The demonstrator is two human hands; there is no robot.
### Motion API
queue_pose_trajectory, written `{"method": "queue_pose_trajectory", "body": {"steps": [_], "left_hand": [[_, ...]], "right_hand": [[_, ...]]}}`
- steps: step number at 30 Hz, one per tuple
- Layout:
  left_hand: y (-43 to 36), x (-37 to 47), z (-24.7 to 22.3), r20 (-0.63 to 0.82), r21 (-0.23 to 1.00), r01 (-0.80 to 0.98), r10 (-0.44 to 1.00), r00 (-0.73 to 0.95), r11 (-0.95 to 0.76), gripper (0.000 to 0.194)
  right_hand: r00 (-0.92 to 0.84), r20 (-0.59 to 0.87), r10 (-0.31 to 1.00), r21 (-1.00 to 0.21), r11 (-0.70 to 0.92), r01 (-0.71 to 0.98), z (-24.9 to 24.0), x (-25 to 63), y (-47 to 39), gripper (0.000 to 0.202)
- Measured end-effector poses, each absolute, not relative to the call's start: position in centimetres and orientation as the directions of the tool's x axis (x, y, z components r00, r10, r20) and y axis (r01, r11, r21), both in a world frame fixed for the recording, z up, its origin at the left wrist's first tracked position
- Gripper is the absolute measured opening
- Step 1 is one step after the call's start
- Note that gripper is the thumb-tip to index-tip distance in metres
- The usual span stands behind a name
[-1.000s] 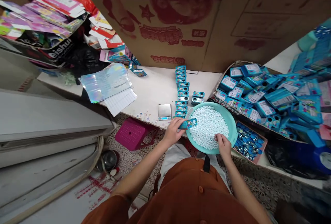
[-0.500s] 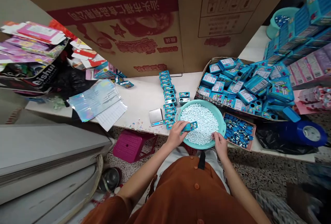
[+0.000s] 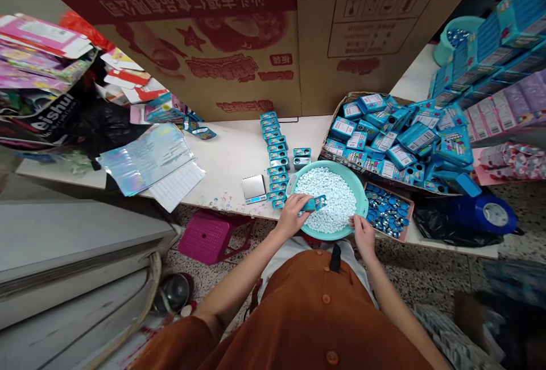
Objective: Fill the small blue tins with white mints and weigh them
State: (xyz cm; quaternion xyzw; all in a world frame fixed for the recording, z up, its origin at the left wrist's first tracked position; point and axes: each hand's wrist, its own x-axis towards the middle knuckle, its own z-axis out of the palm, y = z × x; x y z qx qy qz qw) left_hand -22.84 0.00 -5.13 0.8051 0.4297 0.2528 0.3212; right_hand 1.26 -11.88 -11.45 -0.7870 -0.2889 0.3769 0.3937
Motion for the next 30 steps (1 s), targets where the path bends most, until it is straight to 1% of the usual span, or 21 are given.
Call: {"method": "queue_pose_trajectory", "body": {"steps": [6,9,11,13,15,18,20,22,24,27,30], "left_hand": [[0.0,-22.4,-6.1,0.081,0.758,0.544,0.879,0.470,-0.361,0.037],[0.1,-22.7,-6.4,0.045,0.800,0.534,0.914,0.402,-0.274,0.036],[0.1,-22.9,-6.4,-0.001,0.847,0.500,0.941,0.340,-0.180,0.036],[-0.1,-23.0,-6.2,-0.056,0.904,0.421,0.953,0.299,-0.080,0.037],[-0.5,-22.9,-5.7,-0.079,0.955,0.297,0.955,0.284,-0.009,0.038],[-1.3,-22.7,-4.8,-0.028,0.996,0.094,0.955,0.295,0.000,0.039],[-1.7,-23.2,-4.4,0.008,0.999,0.034,0.964,0.265,-0.017,0.038],[-1.9,-24.7,-4.4,0.023,0.998,0.061,0.985,0.171,-0.033,0.037],[-1.8,-27.3,-4.7,0.027,0.990,0.134,0.998,0.055,-0.034,0.036],[-0.7,-32.7,-6.3,-0.002,0.967,0.254,0.996,-0.088,0.025,0.036],[1.3,-38.5,-8.7,-0.014,0.901,0.425,0.983,-0.184,0.093,0.035]], "right_hand": [[0.541,-0.366,0.758,-0.832,-0.526,0.175,-10.3,1.6,-11.2,0.052],[0.539,-0.374,0.755,-0.825,-0.536,0.178,-9.9,1.8,-11.0,0.054],[0.528,-0.375,0.762,-0.823,-0.536,0.189,-9.9,1.9,-10.9,0.054],[0.518,-0.368,0.772,-0.819,-0.533,0.212,-10.0,2.0,-11.0,0.054],[0.522,-0.365,0.771,-0.812,-0.538,0.228,-10.3,2.1,-11.2,0.055],[0.525,-0.368,0.768,-0.807,-0.544,0.231,-10.6,2.2,-11.3,0.055],[0.516,-0.376,0.770,-0.805,-0.547,0.229,-10.7,2.3,-11.3,0.055],[0.512,-0.380,0.771,-0.803,-0.549,0.231,-10.6,2.3,-11.0,0.056],[0.508,-0.379,0.773,-0.800,-0.550,0.240,-10.5,2.1,-10.7,0.057],[0.492,-0.396,0.776,-0.790,-0.561,0.247,-10.8,1.3,-10.0,0.056],[0.493,-0.415,0.765,-0.777,-0.580,0.246,-11.4,-0.5,-9.6,0.056]]}}
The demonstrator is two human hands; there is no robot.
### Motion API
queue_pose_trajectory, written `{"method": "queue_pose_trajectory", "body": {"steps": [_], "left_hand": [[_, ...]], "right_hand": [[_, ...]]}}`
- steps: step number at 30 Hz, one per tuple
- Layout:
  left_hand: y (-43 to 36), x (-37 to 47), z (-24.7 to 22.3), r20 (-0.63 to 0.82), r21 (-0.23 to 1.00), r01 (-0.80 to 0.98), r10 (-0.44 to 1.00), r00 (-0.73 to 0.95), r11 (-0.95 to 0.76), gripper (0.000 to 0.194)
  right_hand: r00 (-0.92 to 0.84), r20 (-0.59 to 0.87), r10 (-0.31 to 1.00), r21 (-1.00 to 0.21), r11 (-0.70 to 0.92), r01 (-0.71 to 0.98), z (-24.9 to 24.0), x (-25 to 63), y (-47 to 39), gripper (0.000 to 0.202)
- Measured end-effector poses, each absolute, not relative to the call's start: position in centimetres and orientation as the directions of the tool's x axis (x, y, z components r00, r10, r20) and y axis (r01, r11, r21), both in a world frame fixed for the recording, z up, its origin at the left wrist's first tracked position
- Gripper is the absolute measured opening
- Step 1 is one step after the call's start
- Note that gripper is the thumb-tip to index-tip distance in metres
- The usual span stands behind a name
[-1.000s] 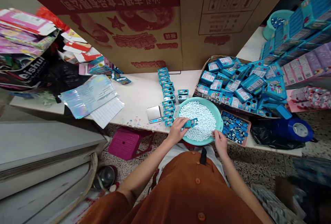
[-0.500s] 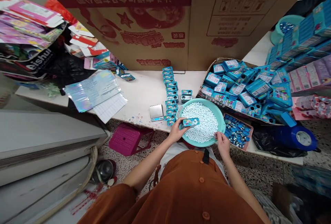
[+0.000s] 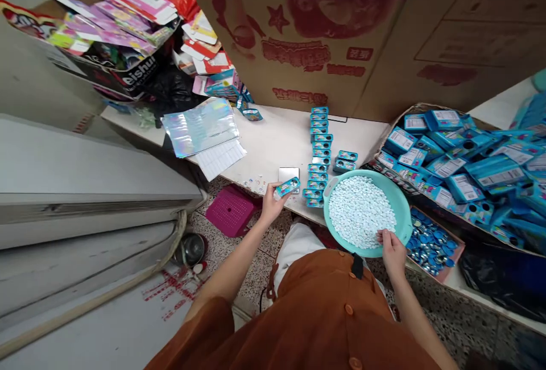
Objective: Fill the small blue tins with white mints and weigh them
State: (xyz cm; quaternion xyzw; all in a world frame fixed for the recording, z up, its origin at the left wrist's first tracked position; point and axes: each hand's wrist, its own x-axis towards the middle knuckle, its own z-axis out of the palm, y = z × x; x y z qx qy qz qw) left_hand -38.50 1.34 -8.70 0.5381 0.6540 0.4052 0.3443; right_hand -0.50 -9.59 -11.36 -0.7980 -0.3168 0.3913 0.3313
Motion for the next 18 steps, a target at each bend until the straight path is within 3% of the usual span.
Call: {"method": "queue_pose_trajectory", "body": {"steps": [3,7,13,18], "left_hand": [[4.1,-42.9,-11.4,-0.021,0.860,0.499,0.985,-0.168,0.104,0.034],[7.6,-45.5,-14.2,-0.129,0.893,0.432,0.991,-0.026,0.128,0.036],[9.7,-46.4,-15.5,-0.204,0.928,0.345,0.967,0.155,0.141,0.037],[9.9,-47.5,-16.1,-0.222,0.909,0.400,0.951,0.216,0.121,0.035]], "right_hand": [[0.523,-0.410,0.747,-0.752,-0.602,0.269,-11.6,-3.3,-9.9,0.056],[0.598,-0.385,0.703,-0.719,-0.634,0.284,-10.8,-7.5,-11.8,0.055],[0.706,-0.381,0.597,-0.694,-0.690,0.208,-8.9,-12.2,-15.0,0.056],[0.740,-0.387,0.551,-0.700,-0.697,0.154,-7.9,-13.8,-15.2,0.056]]}}
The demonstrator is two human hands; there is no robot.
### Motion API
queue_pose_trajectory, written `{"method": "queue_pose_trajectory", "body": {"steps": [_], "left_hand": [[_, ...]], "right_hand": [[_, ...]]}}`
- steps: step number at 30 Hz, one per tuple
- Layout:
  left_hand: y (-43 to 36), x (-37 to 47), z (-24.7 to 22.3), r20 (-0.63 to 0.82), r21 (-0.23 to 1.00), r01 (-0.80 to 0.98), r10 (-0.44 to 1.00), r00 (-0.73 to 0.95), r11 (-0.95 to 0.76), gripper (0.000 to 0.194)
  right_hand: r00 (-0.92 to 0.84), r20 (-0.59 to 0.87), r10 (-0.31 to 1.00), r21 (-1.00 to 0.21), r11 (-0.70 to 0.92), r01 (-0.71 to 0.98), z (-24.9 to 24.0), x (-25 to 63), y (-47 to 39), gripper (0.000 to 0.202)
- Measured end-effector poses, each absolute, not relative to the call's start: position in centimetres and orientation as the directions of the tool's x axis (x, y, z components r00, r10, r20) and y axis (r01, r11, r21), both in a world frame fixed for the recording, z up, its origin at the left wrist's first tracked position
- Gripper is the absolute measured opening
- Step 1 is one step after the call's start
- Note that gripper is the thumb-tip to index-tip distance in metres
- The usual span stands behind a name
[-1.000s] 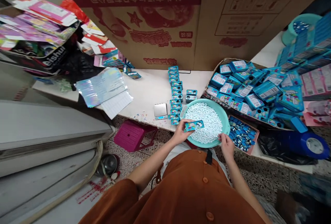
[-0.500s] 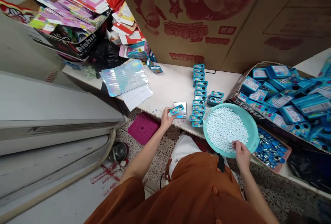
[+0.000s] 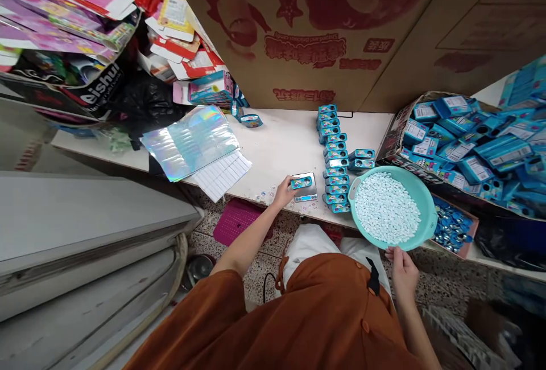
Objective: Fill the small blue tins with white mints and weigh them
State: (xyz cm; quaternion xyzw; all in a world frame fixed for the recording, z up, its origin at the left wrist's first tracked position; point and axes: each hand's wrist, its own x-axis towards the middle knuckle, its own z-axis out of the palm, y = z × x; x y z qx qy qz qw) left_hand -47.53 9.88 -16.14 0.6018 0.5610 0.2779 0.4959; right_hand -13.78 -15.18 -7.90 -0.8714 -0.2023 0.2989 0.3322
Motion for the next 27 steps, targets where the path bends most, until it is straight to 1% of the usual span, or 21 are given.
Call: {"method": "queue_pose_trajectory", "body": {"steps": [4,8,10,12,15,17,21,24,27], "left_hand": [[10.0,-48.0,-16.4,-0.237,0.886,0.451,0.942,0.236,0.110,0.035],[10.0,-47.5,-16.4,-0.237,0.892,0.438,0.942,0.239,0.114,0.035],[9.9,-47.3,-16.4,-0.240,0.893,0.435,0.943,0.231,0.120,0.038],[9.6,-47.3,-16.6,-0.223,0.885,0.454,0.950,0.218,0.104,0.050],[8.5,-48.0,-16.9,-0.174,0.859,0.507,0.971,0.161,0.070,0.074],[7.3,-48.7,-17.0,-0.167,0.841,0.534,0.981,0.102,0.088,0.081],[3.9,-50.0,-16.8,-0.194,0.815,0.558,0.981,0.008,0.157,0.079],[1.4,-50.6,-16.6,-0.230,0.795,0.574,0.973,-0.013,0.195,0.074],[-0.6,-51.0,-16.8,-0.272,0.779,0.581,0.962,-0.024,0.235,0.074]], "right_hand": [[0.721,-0.393,0.570,-0.691,-0.701,0.178,-7.7,-13.7,-14.5,0.054],[0.675,-0.398,0.621,-0.667,-0.701,0.251,-7.9,-13.0,-13.5,0.053],[0.651,-0.398,0.646,-0.659,-0.696,0.287,-7.8,-12.5,-12.8,0.053],[0.634,-0.392,0.666,-0.650,-0.689,0.321,-7.7,-12.0,-12.3,0.053],[0.616,-0.393,0.683,-0.650,-0.680,0.339,-7.4,-11.2,-11.8,0.053],[0.612,-0.402,0.681,-0.655,-0.681,0.327,-7.4,-10.8,-11.8,0.053],[0.607,-0.415,0.678,-0.664,-0.682,0.308,-7.7,-10.6,-12.0,0.052],[0.603,-0.413,0.682,-0.687,-0.668,0.285,-8.2,-11.0,-12.0,0.051],[0.595,-0.411,0.690,-0.708,-0.653,0.269,-8.9,-11.6,-12.1,0.052]]}}
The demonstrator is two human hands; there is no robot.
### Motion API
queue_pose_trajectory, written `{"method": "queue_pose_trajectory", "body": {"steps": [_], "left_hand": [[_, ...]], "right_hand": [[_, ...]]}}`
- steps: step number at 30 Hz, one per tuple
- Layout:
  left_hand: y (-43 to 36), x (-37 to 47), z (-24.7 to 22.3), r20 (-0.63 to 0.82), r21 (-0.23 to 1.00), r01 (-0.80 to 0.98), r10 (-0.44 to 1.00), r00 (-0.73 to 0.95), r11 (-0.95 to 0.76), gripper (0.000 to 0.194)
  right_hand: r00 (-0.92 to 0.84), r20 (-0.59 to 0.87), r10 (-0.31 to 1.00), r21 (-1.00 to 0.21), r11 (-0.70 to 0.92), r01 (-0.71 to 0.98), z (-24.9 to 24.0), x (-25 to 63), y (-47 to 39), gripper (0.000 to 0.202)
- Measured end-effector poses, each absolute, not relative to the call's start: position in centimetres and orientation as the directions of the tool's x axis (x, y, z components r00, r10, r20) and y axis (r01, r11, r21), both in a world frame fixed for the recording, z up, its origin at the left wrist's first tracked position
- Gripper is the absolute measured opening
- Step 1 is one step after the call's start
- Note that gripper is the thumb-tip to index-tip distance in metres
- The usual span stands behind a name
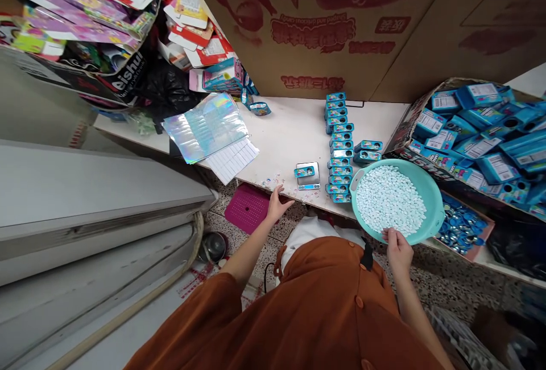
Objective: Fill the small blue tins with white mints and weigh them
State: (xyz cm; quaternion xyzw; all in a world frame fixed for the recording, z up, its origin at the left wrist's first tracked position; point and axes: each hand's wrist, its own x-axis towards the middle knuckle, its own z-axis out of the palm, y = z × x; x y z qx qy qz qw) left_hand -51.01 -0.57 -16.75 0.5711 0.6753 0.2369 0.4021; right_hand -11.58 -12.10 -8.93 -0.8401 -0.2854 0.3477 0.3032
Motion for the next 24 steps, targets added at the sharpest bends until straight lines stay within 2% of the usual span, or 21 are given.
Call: {"method": "queue_pose_trajectory", "body": {"steps": [9,18,21,24], "left_hand": [[-1.8,-52.1,-16.2,-0.250,0.766,0.607,0.968,-0.018,0.209,0.071],[6.4,-48.1,-16.8,-0.081,0.745,0.666,0.997,0.016,0.050,0.070],[8.9,-46.1,-16.5,-0.088,0.780,0.624,0.994,0.060,0.031,0.051],[9.7,-44.5,-13.4,-0.052,0.825,0.563,0.984,0.169,-0.053,0.033]], "right_hand": [[0.603,-0.375,0.704,-0.755,-0.610,0.243,-9.9,-12.9,-12.2,0.052],[0.614,-0.372,0.696,-0.751,-0.615,0.242,-9.5,-13.4,-12.6,0.054],[0.606,-0.369,0.705,-0.738,-0.618,0.270,-9.1,-13.3,-13.2,0.053],[0.630,-0.362,0.687,-0.727,-0.631,0.271,-8.7,-13.1,-13.7,0.054]]}}
